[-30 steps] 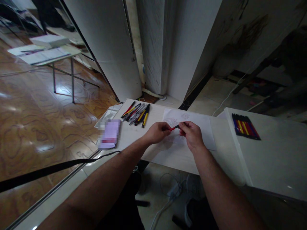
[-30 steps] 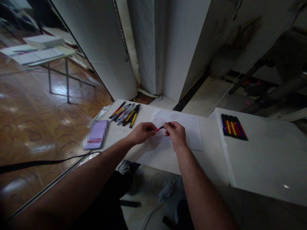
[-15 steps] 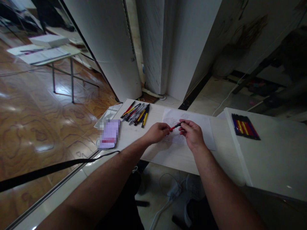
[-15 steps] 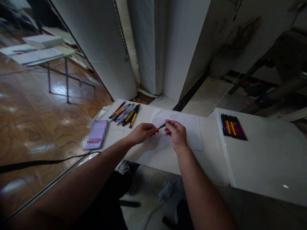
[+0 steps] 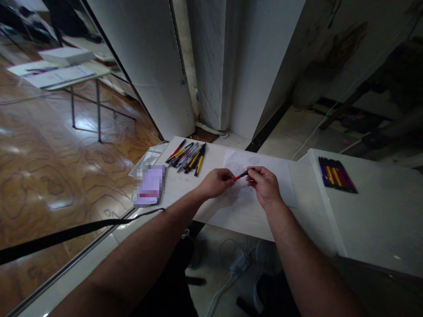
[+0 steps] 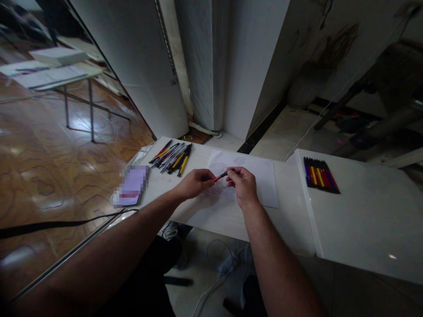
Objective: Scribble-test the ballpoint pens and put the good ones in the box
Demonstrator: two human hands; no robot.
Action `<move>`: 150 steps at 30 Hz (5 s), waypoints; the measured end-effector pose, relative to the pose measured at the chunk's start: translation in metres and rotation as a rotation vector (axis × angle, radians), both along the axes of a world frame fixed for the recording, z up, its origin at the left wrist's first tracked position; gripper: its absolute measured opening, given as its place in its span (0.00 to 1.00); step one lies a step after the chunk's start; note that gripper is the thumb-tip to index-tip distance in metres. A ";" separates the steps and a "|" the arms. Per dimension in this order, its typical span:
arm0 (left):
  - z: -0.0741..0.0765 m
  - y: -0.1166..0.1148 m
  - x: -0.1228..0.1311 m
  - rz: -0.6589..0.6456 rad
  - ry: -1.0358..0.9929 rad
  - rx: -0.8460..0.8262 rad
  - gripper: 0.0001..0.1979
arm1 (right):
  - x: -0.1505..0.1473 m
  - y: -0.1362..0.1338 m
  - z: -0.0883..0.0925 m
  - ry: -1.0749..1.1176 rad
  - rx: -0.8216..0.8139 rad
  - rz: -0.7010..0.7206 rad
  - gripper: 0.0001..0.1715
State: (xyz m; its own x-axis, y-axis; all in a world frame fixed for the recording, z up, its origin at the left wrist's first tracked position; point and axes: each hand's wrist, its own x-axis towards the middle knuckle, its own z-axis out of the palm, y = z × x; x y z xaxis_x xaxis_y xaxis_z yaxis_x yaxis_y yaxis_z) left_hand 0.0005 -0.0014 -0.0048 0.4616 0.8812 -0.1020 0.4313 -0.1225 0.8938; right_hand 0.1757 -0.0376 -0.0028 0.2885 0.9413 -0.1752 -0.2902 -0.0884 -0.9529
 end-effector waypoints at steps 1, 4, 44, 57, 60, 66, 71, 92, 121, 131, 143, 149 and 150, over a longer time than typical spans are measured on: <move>0.000 0.000 0.000 0.006 -0.003 0.001 0.09 | 0.000 0.000 0.000 -0.002 -0.002 -0.003 0.13; 0.001 -0.001 0.000 0.015 -0.014 0.002 0.08 | 0.000 0.000 -0.001 -0.005 -0.007 -0.005 0.15; 0.003 -0.003 0.001 0.014 -0.060 0.025 0.09 | -0.006 0.000 -0.006 -0.043 0.041 0.122 0.15; 0.002 -0.003 0.001 0.001 -0.041 0.020 0.10 | -0.006 0.000 -0.008 -0.109 0.065 0.112 0.21; 0.002 -0.003 0.001 -0.001 -0.047 0.028 0.11 | -0.006 0.000 -0.007 -0.085 0.047 0.133 0.23; 0.006 -0.004 0.001 0.013 -0.028 0.013 0.10 | -0.006 0.000 -0.005 -0.143 0.050 0.101 0.17; 0.007 -0.003 0.001 0.013 -0.022 0.009 0.09 | -0.006 0.000 -0.004 -0.123 0.066 0.100 0.19; -0.002 0.000 0.000 0.042 -0.053 0.092 0.07 | 0.013 0.004 0.009 -0.226 0.304 -0.128 0.13; 0.002 -0.002 0.001 0.039 -0.148 -0.024 0.10 | -0.010 -0.003 0.001 -0.318 0.208 0.049 0.13; 0.004 -0.002 0.001 0.031 -0.124 0.029 0.09 | -0.010 -0.004 -0.002 -0.408 0.150 0.093 0.13; 0.001 -0.002 0.000 0.010 -0.123 0.032 0.10 | -0.007 -0.004 0.001 -0.261 0.124 0.124 0.17; 0.000 -0.001 0.000 0.013 -0.122 0.034 0.10 | -0.008 -0.003 0.001 -0.244 0.127 0.079 0.16; 0.000 -0.001 0.000 0.011 -0.124 0.030 0.11 | -0.007 -0.003 0.002 -0.226 0.123 0.074 0.16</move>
